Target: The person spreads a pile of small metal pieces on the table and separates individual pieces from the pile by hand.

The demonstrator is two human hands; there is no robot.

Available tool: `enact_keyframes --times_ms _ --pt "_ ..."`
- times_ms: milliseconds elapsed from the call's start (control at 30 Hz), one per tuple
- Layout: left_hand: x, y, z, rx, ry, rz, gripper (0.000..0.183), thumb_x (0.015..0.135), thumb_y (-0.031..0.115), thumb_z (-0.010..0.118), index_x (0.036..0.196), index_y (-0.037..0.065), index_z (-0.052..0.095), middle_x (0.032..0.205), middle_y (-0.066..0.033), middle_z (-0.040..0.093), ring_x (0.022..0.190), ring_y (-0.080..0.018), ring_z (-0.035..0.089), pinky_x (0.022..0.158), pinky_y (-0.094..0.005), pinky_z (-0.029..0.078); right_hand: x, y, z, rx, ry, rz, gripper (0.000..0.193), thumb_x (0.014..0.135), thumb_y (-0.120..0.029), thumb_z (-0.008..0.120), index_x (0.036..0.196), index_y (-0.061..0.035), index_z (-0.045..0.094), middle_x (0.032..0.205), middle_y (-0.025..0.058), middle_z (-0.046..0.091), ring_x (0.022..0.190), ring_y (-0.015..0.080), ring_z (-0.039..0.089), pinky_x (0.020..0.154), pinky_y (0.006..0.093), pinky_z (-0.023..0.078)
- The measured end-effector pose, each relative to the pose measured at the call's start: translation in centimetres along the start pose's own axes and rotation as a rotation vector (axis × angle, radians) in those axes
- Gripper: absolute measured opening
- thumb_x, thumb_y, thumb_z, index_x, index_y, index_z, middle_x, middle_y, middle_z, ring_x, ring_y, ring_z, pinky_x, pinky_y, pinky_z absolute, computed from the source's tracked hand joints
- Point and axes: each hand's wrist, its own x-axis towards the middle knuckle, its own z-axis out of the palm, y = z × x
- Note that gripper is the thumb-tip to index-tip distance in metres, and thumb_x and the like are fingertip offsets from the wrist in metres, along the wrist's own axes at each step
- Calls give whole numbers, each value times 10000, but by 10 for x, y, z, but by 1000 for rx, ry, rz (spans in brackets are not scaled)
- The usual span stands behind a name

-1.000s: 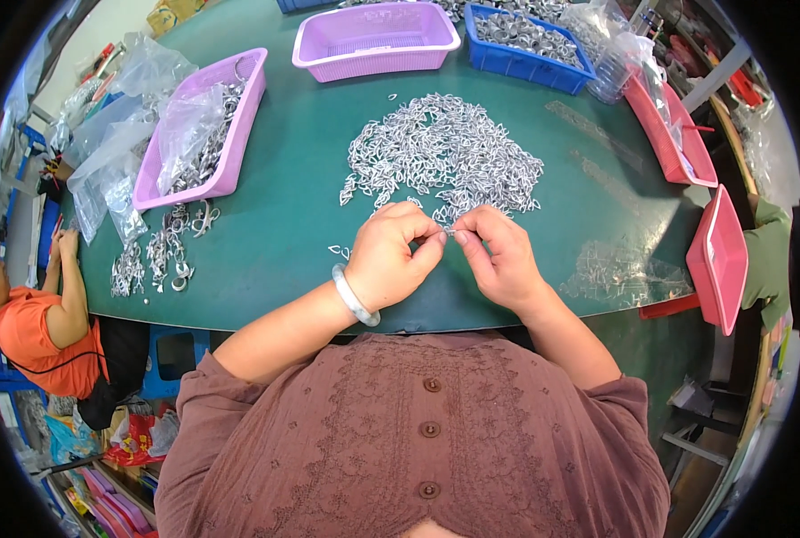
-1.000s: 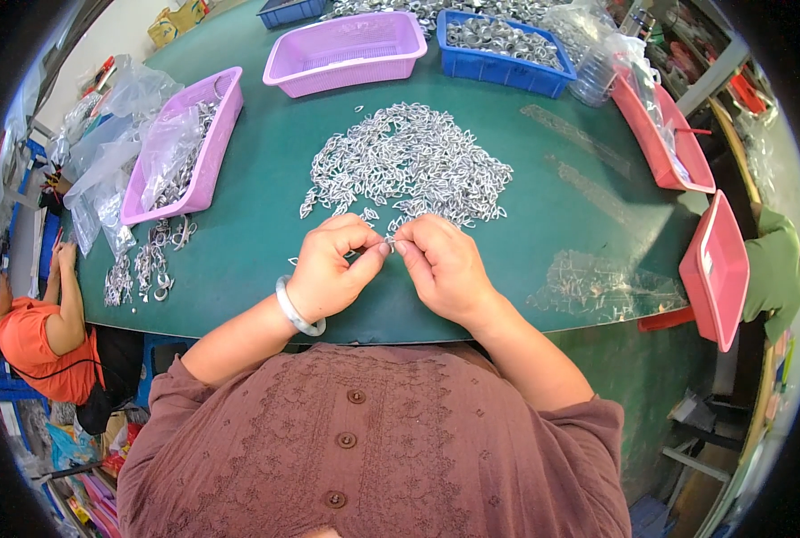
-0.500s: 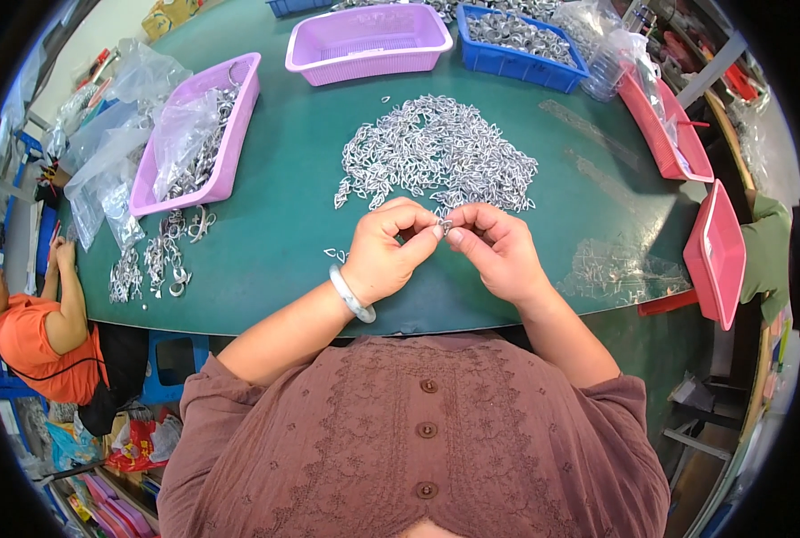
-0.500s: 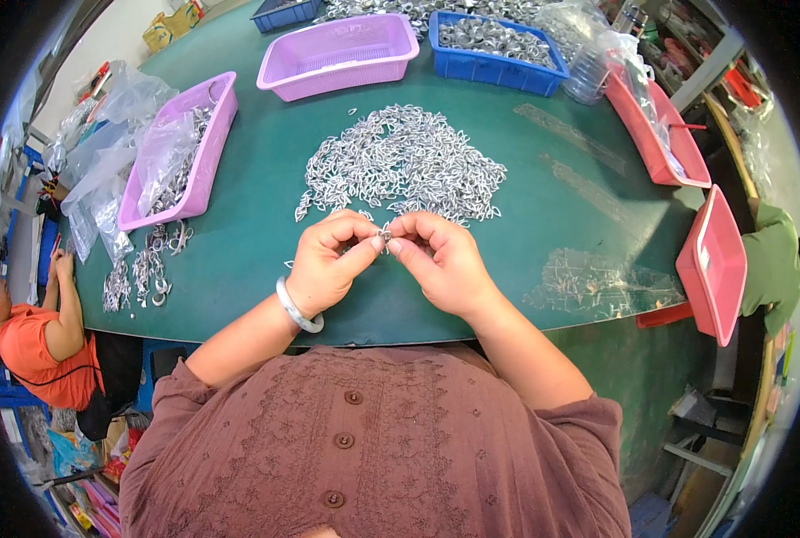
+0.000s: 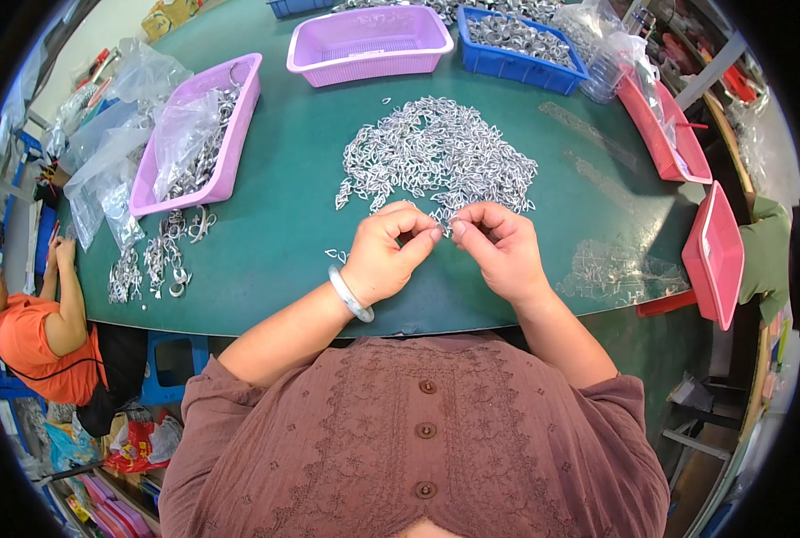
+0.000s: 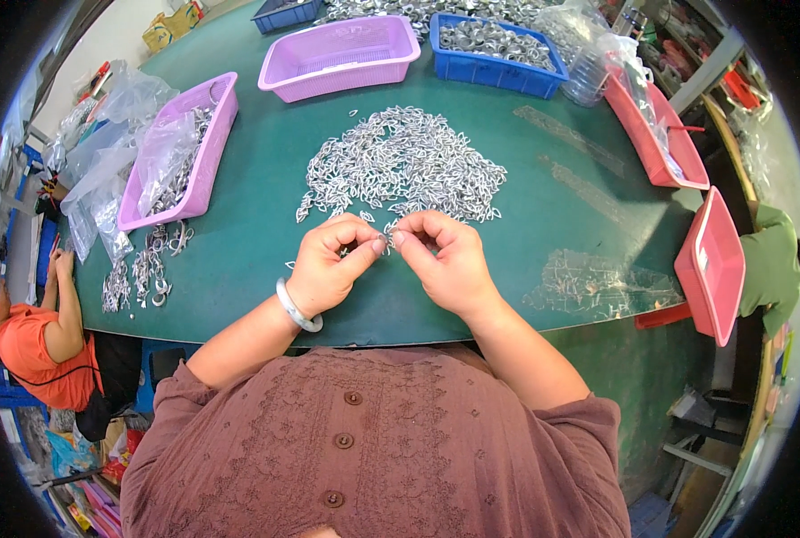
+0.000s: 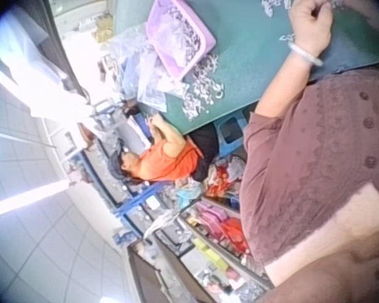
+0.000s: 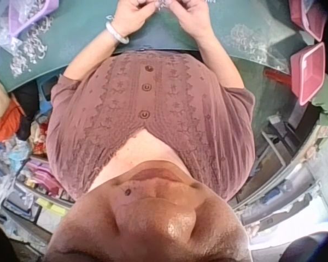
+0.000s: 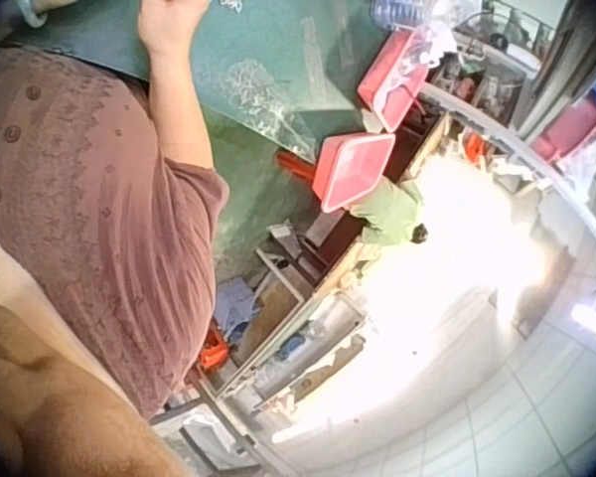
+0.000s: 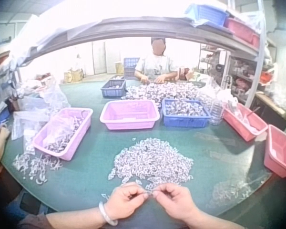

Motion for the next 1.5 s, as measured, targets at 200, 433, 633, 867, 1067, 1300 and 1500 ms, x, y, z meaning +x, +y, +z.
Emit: enact_keyframes --times_ms 200,433,633,867,1067,1300,1500 --pt "3 2 -1 29 120 196 74 843 9 699 914 25 713 865 -41 651 744 -103 568 646 -242 452 2 -3 0 -345 14 -334 94 813 6 699 890 -33 662 810 59 659 719 159 622 638 282 496" --pt "1 -1 -2 50 108 238 104 834 6 712 936 24 716 879 -51 652 748 -109 573 651 -247 464 4 -5 5 -508 43 -538 163 736 36 719 844 -53 636 804 74 659 719 260 630 630 348 502" --pt "1 0 -5 29 103 220 111 838 14 714 949 28 720 885 -48 654 751 -108 573 658 -243 463 6 -6 6 -543 31 -585 160 734 35 720 840 -50 635 800 76 660 708 258 632 621 349 502" --pt "-3 -2 -7 -30 66 122 90 868 32 698 955 16 717 928 -49 658 809 -105 595 702 -236 478 5 -8 10 -523 25 -565 152 738 28 723 837 -44 634 791 80 658 695 258 633 611 343 505" --pt "-3 -3 -7 -210 63 -13 79 885 63 687 934 8 717 908 -31 653 805 -98 588 724 -241 479 4 -8 11 -480 13 -498 126 769 7 731 850 -32 643 795 81 659 691 228 640 597 321 501" --pt "-1 2 -8 -345 30 -91 81 910 60 668 921 -14 700 931 -25 643 830 -87 582 733 -225 461 2 -6 11 -45 -32 -112 35 891 -31 663 914 -9 649 816 14 642 731 79 585 641 231 470" --pt "9 11 -14 -363 21 -124 75 903 81 679 913 7 690 866 7 629 777 -58 559 695 -210 448 11 -15 10 195 -70 73 72 937 -65 617 967 -2 631 835 4 632 757 61 568 683 216 468"
